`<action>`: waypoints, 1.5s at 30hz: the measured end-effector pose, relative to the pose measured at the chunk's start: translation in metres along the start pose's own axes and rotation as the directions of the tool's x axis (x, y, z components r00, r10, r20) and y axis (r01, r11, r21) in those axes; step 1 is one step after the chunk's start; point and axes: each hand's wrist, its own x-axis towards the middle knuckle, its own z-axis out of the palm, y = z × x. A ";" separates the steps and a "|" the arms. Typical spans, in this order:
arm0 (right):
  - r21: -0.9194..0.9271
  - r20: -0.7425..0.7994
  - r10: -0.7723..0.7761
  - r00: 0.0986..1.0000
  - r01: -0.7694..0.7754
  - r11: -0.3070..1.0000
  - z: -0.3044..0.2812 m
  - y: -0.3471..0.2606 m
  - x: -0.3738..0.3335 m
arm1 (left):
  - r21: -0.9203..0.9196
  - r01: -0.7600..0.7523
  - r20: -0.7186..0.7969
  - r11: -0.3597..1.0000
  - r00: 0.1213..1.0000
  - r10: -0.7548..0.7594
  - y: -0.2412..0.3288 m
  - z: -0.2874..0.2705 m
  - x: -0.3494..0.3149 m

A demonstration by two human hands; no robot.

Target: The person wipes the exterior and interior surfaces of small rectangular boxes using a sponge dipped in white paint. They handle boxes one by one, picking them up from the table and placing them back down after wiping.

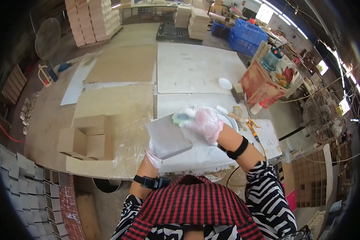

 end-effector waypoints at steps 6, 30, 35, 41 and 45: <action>0.127 0.126 -0.396 0.909 0.382 0.916 0.024 0.009 -0.026 | -0.029 -0.188 0.045 0.982 0.981 0.189 -0.033 -0.005 -0.001; 0.086 0.019 -0.362 0.932 0.360 0.929 0.021 -0.009 0.013 | -0.949 0.217 0.217 0.229 0.976 -0.025 -0.078 -0.006 -0.006; 0.167 -0.034 0.282 0.959 -0.273 0.948 -0.003 -0.010 0.057 | -0.958 0.273 0.260 0.092 0.957 -0.131 -0.044 -0.012 -0.025; 0.141 0.279 -0.451 0.848 0.428 0.892 0.006 -0.064 0.010 | -0.927 0.359 0.353 0.110 0.933 -0.068 -0.066 -0.024 -0.016; -0.127 0.066 -0.546 0.835 0.550 0.826 0.034 -0.048 0.036 | -0.909 0.407 0.392 0.090 0.909 -0.141 -0.078 -0.024 -0.024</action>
